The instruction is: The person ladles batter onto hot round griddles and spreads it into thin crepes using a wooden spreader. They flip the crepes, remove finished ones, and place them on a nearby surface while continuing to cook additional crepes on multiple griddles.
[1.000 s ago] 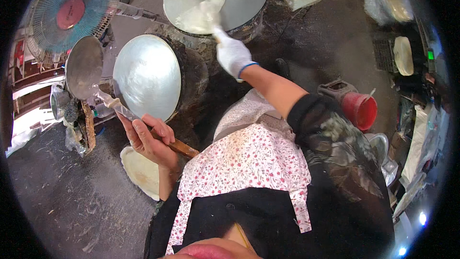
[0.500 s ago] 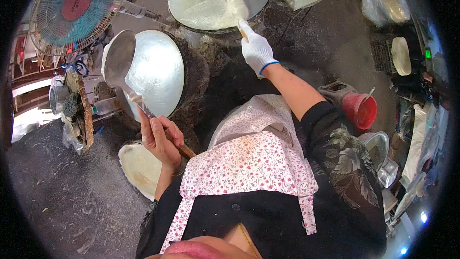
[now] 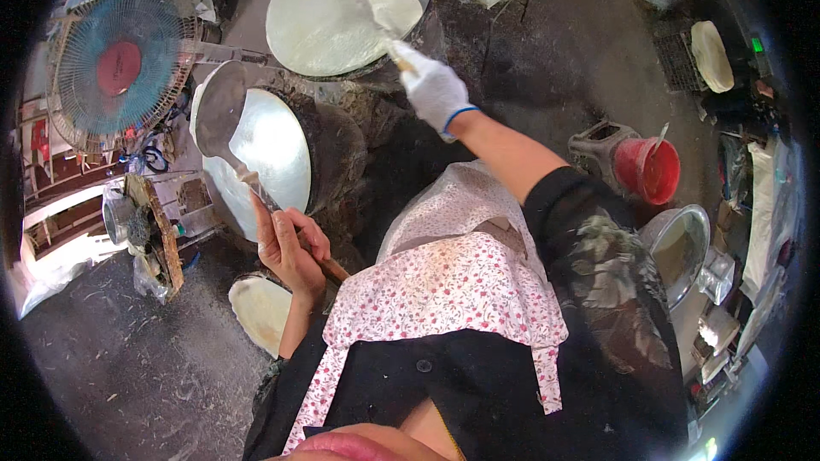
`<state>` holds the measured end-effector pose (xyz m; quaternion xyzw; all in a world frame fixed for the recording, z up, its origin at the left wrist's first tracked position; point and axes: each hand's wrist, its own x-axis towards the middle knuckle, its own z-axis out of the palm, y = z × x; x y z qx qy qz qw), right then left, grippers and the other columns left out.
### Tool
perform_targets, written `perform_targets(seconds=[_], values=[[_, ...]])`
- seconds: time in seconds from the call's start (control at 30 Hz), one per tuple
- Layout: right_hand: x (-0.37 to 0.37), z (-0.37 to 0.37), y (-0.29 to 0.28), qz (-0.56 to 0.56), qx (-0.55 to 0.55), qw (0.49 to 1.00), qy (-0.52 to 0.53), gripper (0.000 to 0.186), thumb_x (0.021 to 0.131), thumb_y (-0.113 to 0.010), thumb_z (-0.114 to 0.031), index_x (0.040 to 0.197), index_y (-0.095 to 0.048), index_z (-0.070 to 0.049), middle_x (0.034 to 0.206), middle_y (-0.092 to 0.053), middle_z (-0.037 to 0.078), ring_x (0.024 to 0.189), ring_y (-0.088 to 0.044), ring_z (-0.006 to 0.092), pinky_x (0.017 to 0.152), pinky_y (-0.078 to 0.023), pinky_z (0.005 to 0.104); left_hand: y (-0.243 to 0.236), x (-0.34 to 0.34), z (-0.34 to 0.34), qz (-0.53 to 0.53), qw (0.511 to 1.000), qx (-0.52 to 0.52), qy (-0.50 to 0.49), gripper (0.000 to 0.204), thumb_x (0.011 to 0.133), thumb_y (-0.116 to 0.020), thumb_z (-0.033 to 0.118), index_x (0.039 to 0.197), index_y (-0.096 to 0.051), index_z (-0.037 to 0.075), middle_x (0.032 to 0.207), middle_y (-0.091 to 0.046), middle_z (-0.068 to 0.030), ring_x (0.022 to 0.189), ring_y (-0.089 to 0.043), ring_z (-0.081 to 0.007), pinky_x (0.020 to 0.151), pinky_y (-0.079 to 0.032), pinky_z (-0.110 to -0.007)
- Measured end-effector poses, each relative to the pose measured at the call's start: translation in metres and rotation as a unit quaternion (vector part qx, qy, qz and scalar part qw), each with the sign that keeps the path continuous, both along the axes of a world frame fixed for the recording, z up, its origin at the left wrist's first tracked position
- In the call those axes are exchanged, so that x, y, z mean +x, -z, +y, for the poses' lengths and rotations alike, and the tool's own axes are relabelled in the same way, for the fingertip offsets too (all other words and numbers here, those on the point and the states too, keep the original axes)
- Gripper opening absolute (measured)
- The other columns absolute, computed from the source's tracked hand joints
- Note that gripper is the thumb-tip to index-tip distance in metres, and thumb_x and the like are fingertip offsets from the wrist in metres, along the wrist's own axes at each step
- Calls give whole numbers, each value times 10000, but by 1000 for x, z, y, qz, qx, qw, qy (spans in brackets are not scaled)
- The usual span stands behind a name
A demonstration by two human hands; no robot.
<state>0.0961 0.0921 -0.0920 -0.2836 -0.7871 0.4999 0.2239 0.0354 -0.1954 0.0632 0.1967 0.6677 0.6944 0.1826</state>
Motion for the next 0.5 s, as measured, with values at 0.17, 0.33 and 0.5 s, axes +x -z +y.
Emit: perform_targets(seconds=[0.17,0.33,0.5], values=[[-3,42,-7,-12,2,995,-98,529,1038,-556,-94,1545,-540,-248,1477,-619,134,1324,-633,279,1121,-492,346,-9,15,29,-5,1000,7,-16,561,1147,-404,90,1687,-255,120,664,-528,-46,463,-418,-66,417,-372,-222],[-16,69,-49,-64,-303,951,0,502,1045,-547,-94,1541,-569,-172,856,-643,-60,583,-441,21,483,-386,231,-18,29,56,-11,1000,4,-28,559,1146,-392,76,1686,-255,118,674,-525,-50,467,-419,-68,416,-370,-224],[11,24,-46,-209,20,955,-209,559,1029,-486,-222,1529,-492,-470,1318,-694,187,1088,-717,396,978,-562,482,-23,39,76,2,1000,2,-22,526,1165,-412,166,1680,-302,178,673,-476,-34,455,-389,-83,398,-369,-250]])
